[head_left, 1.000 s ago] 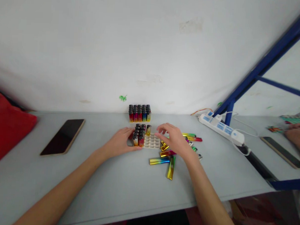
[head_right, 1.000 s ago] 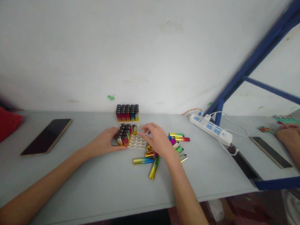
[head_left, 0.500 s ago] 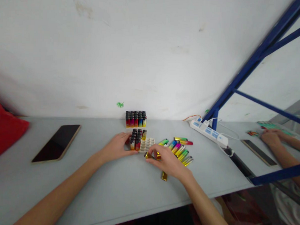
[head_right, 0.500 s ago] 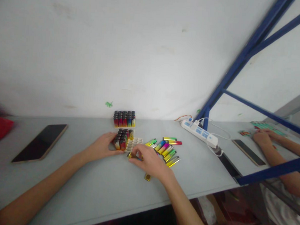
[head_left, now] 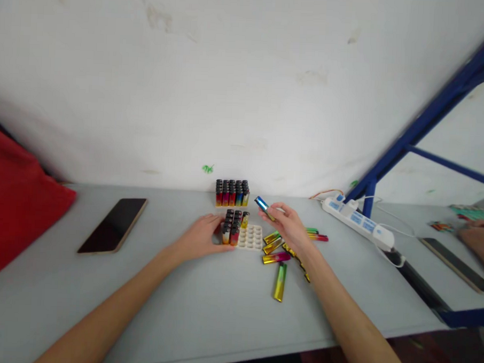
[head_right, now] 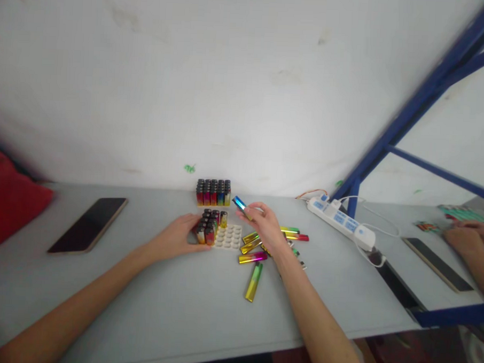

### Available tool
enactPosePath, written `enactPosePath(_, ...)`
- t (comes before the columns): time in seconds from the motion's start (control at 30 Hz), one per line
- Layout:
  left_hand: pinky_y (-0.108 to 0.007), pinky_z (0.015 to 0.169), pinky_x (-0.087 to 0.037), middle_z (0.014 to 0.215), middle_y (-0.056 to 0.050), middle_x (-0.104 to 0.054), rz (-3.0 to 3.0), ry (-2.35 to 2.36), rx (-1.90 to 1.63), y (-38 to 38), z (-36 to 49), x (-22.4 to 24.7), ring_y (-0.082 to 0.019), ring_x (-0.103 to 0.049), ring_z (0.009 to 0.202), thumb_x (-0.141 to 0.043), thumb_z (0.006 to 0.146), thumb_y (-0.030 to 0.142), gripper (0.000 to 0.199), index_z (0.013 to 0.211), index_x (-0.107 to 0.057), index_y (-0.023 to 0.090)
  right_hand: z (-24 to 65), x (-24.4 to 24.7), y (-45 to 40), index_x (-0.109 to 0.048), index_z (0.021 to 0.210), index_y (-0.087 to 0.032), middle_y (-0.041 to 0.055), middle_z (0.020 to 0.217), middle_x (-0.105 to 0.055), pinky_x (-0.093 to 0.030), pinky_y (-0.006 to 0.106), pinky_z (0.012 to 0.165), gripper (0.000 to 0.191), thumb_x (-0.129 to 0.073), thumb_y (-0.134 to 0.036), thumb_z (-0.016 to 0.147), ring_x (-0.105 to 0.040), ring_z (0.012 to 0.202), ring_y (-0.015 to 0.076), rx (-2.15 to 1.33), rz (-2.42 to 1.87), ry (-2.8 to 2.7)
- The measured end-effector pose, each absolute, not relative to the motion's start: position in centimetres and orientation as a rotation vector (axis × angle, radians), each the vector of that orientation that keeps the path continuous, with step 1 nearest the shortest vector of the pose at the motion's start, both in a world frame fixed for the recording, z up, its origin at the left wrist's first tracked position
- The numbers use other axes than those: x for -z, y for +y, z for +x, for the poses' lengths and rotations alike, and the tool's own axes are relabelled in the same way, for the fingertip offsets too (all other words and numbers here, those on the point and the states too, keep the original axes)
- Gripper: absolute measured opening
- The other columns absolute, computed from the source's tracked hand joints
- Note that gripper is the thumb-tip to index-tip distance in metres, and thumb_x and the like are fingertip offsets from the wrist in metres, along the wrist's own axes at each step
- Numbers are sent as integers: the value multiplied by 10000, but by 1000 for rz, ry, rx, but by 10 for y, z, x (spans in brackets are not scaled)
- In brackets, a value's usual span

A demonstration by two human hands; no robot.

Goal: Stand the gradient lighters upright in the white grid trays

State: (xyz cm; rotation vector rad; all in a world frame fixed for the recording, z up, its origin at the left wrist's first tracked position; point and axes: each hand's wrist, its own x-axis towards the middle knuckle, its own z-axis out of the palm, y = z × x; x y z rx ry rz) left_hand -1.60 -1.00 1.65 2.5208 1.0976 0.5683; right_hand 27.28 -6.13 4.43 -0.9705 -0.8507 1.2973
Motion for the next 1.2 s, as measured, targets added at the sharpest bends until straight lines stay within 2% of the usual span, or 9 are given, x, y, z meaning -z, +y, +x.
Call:
enactPosePath(0.17, -470, 1025, -589, 1149, -121, -815, 2522, 1110, -528, -11, -17, -17, -366, -759, 1068, -879, 789, 739, 628, 1116, -757, 218, 266, -36, -63, -783, 1193, -271, -4, 980, -795, -672, 385, 875, 564, -1030, -436, 714, -788, 835, 201, -1348, -966, -921)
enactPosePath(0.27, -463, 1006, -587, 1117, -110, -813, 2524, 1109, -515, -11, -18, -18, -355, -756, 1029, -877, 793, 747, 613, 1089, -748, 226, 263, -37, -68, -761, 1093, -245, -35, 822, -695, -584, 287, 694, 471, -977, -515, 773, -655, 682, 138, -1348, -991, -997)
enactPosePath(0.37, -455, 983, -586, 1096, -110, -810, 2525, 1115, -502, -11, -18, -18, -354, -754, 1020, -870, 805, 750, 615, 1095, -744, 222, 257, -36, -71, -676, 1015, -251, -71, 769, -596, -382, 229, 513, 556, -944, -669, 766, -425, 540, 81, -1375, -1004, -966)
enactPosePath(0.5, -452, 1021, -580, 1137, -113, -814, 2524, 1118, -511, -11, -19, -17, -358, -758, 1068, -862, 815, 751, 623, 1129, -751, 225, 245, -31, -73, -532, 813, -264, -111, 615, -358, -193, 247, 473, 683, -765, -905, 803, -238, 507, 91, -1318, -1203, -1017)
enactPosePath(0.57, -450, 1036, -577, 1156, -111, -817, 2522, 1118, -519, -10, -20, -15, -354, -758, 1078, -862, 814, 752, 630, 1149, -753, 230, 239, -29, -75, -483, 718, -264, -86, 595, -344, -216, 273, 505, 686, -668, -909, 865, -285, 538, 111, -1105, -1319, -1133)
enactPosePath(0.7, -451, 1009, -582, 1124, -112, -815, 2520, 1115, -509, -9, -20, -15, -357, -755, 1059, -856, 811, 757, 633, 1141, -756, 227, 231, -28, -80, -365, 622, -276, -52, 592, -341, -241, 308, 583, 596, -578, -738, 933, -343, 605, 132, -716, -1444, -1298)
enactPosePath(0.9, -463, 1021, -588, 1146, -110, -821, 2496, 1110, -533, -10, -19, -17, -362, -757, 1052, -870, 799, 739, 629, 1166, -760, 239, 227, -24, -80, -370, 625, -280, -51, 580, -357, -243, 314, 596, 414, -504, -552, 907, -373, 609, 143, -658, -1522, -1377)
enactPosePath(1.07, -466, 1038, -579, 1151, -120, -813, 2497, 1107, -524, -11, -18, -17, -369, -754, 1075, -859, 809, 744, 642, 1167, -751, 223, 229, -24, -82, -499, 746, -267, -48, 639, -484, -345, 308, 651, 474, -526, -658, 1012, -473, 657, 171, -633, -1493, -1409)
enactPosePath(1.2, -465, 999, -586, 1122, -126, -806, 2505, 1115, -504, -10, -18, -17, -368, -751, 1039, -847, 808, 766, 647, 1129, -749, 213, 236, -24, -81, -556, 849, -271, 15, 789, -637, -464, 341, 749, 461, -493, -662, 1085, -606, 791, 227, -627, -1437, -1540)
